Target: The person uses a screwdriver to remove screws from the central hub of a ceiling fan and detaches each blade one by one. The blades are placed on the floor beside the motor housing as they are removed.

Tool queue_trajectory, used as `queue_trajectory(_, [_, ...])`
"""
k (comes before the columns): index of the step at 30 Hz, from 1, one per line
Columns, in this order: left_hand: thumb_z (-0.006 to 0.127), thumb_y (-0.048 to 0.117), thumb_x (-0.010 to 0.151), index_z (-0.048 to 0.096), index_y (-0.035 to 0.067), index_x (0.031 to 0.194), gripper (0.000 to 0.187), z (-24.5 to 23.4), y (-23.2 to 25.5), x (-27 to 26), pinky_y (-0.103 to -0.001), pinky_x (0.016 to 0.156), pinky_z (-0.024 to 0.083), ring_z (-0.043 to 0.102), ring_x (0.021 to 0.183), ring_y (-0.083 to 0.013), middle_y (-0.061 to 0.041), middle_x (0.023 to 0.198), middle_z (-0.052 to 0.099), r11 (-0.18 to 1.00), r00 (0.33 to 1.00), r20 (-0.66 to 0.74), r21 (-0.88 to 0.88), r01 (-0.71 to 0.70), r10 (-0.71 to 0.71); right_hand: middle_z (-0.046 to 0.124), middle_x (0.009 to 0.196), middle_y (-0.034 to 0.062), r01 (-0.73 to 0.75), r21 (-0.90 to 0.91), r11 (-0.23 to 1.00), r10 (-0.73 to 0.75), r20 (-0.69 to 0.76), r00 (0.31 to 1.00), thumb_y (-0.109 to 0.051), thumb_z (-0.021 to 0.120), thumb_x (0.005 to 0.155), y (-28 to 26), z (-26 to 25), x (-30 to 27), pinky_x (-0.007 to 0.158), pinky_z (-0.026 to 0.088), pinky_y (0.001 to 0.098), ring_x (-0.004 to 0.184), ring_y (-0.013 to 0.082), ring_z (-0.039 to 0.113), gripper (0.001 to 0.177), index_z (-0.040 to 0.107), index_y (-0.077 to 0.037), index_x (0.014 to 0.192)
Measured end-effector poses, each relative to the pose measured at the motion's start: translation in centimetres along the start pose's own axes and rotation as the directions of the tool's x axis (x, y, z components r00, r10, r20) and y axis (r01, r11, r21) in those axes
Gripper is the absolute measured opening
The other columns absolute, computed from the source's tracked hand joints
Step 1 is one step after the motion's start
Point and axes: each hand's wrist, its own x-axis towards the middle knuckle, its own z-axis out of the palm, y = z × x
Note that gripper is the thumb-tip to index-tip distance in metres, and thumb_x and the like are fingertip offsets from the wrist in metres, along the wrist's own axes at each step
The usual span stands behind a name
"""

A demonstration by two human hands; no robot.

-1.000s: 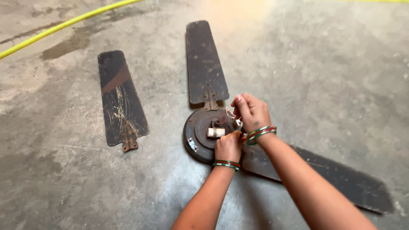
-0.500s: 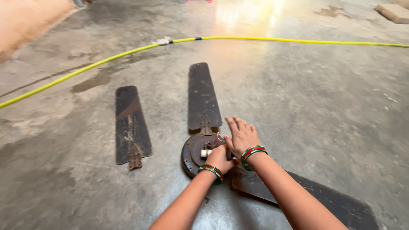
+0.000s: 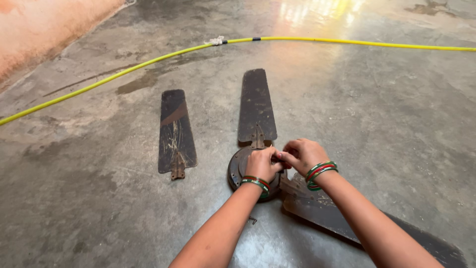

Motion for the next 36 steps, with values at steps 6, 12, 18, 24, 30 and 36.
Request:
queue_trajectory(6, [0.094, 0.036, 0.063, 0.069, 0.009, 0.08, 0.041, -0.2, 1.9, 0.2, -0.045, 0.072, 0.057, 0.072, 0.079, -0.0329, -0.012, 0.082, 0.075, 0.988, 0.998, 0.063, 0.156, -0.006, -0.004, 0.08, 0.084, 0.0068, 0.078, -0.014, 0.997, -0.077, 0.041, 0.996, -0.034, 0.07, 0.088, -1.3, -2.2, -1.2, 0.077, 0.06, 0.0363, 0.079, 0.0244, 0.077, 0.024, 0.081, -0.013, 0.094])
queue_trajectory(12, [0.079, 0.022, 0.075, 0.072, 0.017, 0.101, 0.028, -0.6, 2.1, 0.0, -0.034, 0.078, 0.061, 0.079, 0.086, -0.0206, -0.007, 0.091, 0.08, 0.982, 0.963, 0.271, -0.183, 0.05, 0.001, 0.077, 0.091, 0.0068, 0.281, -0.124, 0.952, -0.289, -0.045, 0.956, -0.016, 0.071, 0.075, -0.5, -2.6, -1.2, 0.077, 0.059, 0.0402, 0.084, 0.0289, 0.074, 0.022, 0.083, -0.017, 0.094])
queue_trajectory(18, [0.084, 0.023, 0.077, 0.073, 0.011, 0.09, 0.02, -0.4, 2.1, -0.9, -0.033, 0.074, 0.06, 0.078, 0.081, -0.0185, -0.005, 0.086, 0.081, 0.999, 0.984, 0.176, -0.043, 0.023, -0.015, 0.078, 0.088, 0.0108, 0.136, 0.001, 0.991, -0.136, -0.04, 0.99, -0.027, 0.072, 0.082, -0.6, -2.7, -1.7, 0.077, 0.061, 0.0399, 0.083, 0.0281, 0.077, 0.024, 0.079, -0.013, 0.101])
queue_trajectory(24, [0.089, 0.027, 0.071, 0.069, 0.008, 0.083, 0.03, 1.6, 1.7, -0.8, -0.035, 0.07, 0.059, 0.076, 0.076, -0.0221, -0.007, 0.08, 0.077, 1.0, 0.997, 0.083, 0.01, -0.007, 0.006, 0.078, 0.089, 0.0129, -0.025, -0.166, 0.986, 0.019, -0.039, 0.999, -0.036, 0.072, 0.087, -1.2, -2.0, -1.9, 0.082, 0.06, 0.0419, 0.086, 0.032, 0.075, 0.028, 0.082, -0.012, 0.097])
queue_trajectory(30, [0.085, 0.027, 0.075, 0.079, 0.016, 0.098, 0.027, 1.7, -0.2, -0.5, -0.043, 0.078, 0.055, 0.071, 0.086, -0.0301, -0.008, 0.088, 0.074, 0.973, 0.971, 0.107, 0.063, -0.221, 0.213, 0.077, 0.103, 0.0102, 0.237, -0.172, 0.956, -0.25, -0.06, 0.966, -0.005, 0.065, 0.076, -0.2, -1.7, -2.3, 0.083, 0.058, 0.0424, 0.095, 0.0318, 0.072, 0.031, 0.079, -0.015, 0.102])
queue_trajectory(36, [0.084, 0.034, 0.077, 0.077, 0.017, 0.097, 0.027, 1.9, -0.2, -0.3, -0.044, 0.086, 0.053, 0.071, 0.089, -0.0306, -0.006, 0.087, 0.074, 0.989, 0.978, 0.198, 0.115, -0.091, 0.067, 0.078, 0.107, 0.0062, 0.33, -0.029, 0.944, -0.331, -0.05, 0.942, -0.003, 0.061, 0.077, 0.1, -1.5, -2.8, 0.081, 0.06, 0.0392, 0.094, 0.0285, 0.074, 0.033, 0.078, -0.015, 0.102])
